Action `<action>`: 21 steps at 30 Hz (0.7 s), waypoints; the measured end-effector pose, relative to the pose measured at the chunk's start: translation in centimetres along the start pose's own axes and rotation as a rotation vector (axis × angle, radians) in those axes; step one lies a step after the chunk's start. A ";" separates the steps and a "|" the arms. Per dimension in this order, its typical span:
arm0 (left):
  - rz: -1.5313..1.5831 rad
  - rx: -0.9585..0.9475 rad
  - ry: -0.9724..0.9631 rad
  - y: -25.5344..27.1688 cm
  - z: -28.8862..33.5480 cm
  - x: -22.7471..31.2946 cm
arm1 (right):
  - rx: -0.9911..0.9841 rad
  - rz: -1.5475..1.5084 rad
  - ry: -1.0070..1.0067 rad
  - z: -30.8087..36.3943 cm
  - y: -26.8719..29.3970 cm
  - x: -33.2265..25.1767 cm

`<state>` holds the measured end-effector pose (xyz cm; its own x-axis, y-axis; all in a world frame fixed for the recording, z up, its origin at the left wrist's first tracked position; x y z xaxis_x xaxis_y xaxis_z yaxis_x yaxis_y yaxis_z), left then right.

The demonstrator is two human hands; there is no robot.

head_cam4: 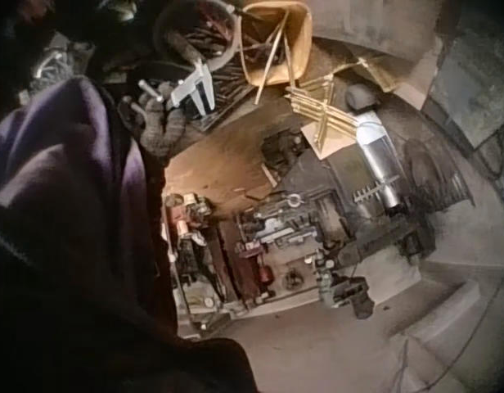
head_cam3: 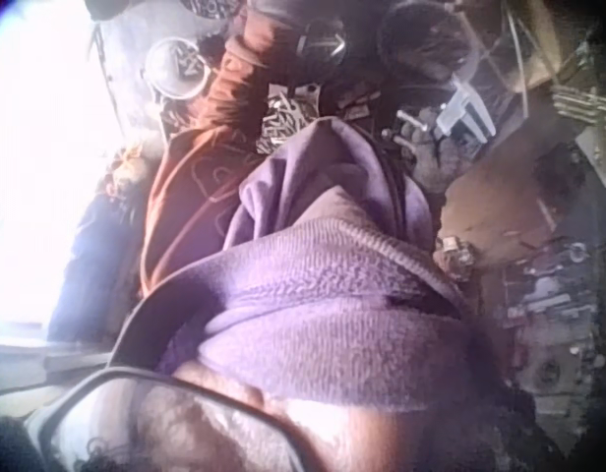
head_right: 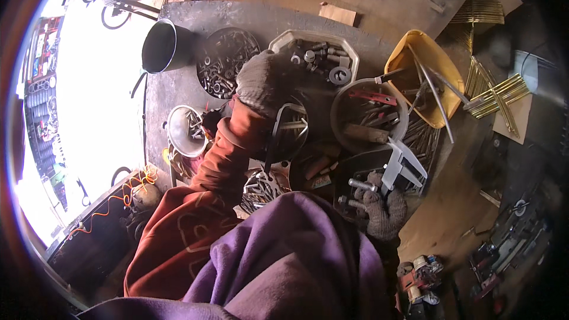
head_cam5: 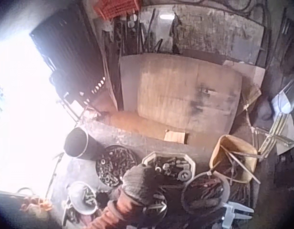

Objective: The person uses a pair of calipers to measure various small metal bolts and components, picking them up from containers on a workbench and then returning them.

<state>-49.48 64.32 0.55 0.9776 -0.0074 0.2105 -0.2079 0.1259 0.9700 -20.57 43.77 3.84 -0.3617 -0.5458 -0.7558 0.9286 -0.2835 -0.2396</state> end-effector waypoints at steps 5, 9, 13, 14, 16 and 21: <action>1.161 -0.219 -0.100 2.5 6.4 3.7 | 0.022 -0.021 0.029 -0.1 -2.8 -2.3; 1.437 -0.723 0.114 1.7 12.5 8.8 | -0.002 -0.016 0.017 -0.7 -4.9 -2.2; 1.485 -0.645 0.180 0.5 13.9 7.7 | -0.005 -0.008 0.014 -0.8 -5.8 -2.0; 1.506 -0.645 0.222 0.1 14.0 7.4 | -0.006 -0.006 0.024 -0.8 -5.8 -1.8; 1.545 -0.648 0.308 -0.4 14.0 6.7 | -0.037 -0.038 0.070 -1.0 -6.0 -1.9; 1.475 -0.725 0.230 -0.9 14.1 7.4 | 0.036 0.043 0.102 -2.3 -4.7 -1.2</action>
<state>-42.50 50.16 2.99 -0.0349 0.6586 0.7517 -0.9058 0.2970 -0.3023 -24.29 47.56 4.44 -0.3091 -0.4758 -0.8234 0.9389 -0.2902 -0.1848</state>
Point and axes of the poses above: each hand's wrist, its own z-axis away from the middle knuckle, its own y-axis out of the back of the hand, x = y × z, the point moved 10 cm from there along -z, towards the middle knuckle, and after that the axes turned 13 degrees about -z, right-handed, at the moved point
